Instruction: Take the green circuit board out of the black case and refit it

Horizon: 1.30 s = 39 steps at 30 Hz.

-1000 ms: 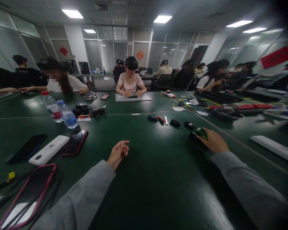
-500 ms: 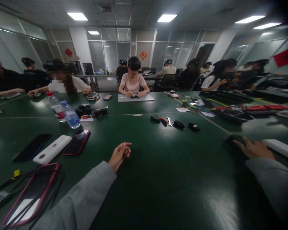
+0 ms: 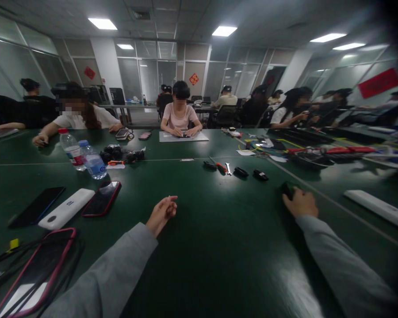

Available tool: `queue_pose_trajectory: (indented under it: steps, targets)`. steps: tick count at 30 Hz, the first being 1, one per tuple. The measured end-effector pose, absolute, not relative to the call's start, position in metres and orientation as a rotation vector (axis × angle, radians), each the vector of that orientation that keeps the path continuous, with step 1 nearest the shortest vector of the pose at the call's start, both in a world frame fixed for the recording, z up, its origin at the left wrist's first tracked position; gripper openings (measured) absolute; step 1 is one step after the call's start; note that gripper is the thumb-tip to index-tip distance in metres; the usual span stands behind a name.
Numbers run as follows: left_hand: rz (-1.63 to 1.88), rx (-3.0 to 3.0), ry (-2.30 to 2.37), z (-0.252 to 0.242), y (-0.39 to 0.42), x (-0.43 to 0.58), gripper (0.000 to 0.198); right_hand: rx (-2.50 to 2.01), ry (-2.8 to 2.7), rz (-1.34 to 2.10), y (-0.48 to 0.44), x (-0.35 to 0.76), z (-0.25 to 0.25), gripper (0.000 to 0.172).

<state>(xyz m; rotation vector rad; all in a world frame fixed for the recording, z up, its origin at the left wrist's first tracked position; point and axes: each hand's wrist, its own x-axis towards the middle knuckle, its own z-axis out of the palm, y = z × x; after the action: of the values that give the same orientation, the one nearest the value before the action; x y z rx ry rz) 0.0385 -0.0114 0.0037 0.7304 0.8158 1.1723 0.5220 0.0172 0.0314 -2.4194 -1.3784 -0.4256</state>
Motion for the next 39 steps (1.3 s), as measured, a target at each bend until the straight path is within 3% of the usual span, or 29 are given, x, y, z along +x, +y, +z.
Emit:
queue_pose_trajectory:
  steps: [3, 8, 12, 23, 27, 30, 35, 39]
  targets:
    - [1.182, 0.585, 0.764, 0.008, -0.009, 0.035, 0.034, -2.326, -1.566, -0.369, 0.03, 0.459, 0.013, 0.052]
    - [1.162, 0.449, 0.715, 0.012, -0.006, 0.034, 0.033, -1.662, -2.097, -0.171, 0.007, 0.29, 0.003, 0.051]
    - [1.263, 0.465, 0.754, 0.003, -0.005, 0.039, 0.024, -1.378, -2.154, -0.05, -0.024, 0.205, 0.009, 0.048]
    - [1.207, 0.597, 0.702, 0.007, -0.012, 0.039, 0.032, -1.144, -2.115, 0.11, -0.04, 0.196, 0.022, 0.047]
    - [1.181, 0.578, 0.735, 0.008, -0.012, 0.037, 0.033, -1.036, -2.143, 0.235, -0.043, 0.195, 0.024, 0.055]
    - [1.172, 0.598, 0.708, 0.01, -0.013, 0.036, 0.044, -1.01, -1.945, 0.469, -0.039, 0.197, 0.018, 0.062]
    - [1.144, 0.612, 0.651, 0.016, -0.016, 0.037, 0.058, -1.103, -1.448, 1.09, -0.026, 0.203, 0.007, 0.049]
    - [1.137, 0.587, 0.654, 0.022, -0.019, 0.036, 0.055, -1.047, -1.296, 1.512, -0.023, 0.205, 0.015, 0.048]
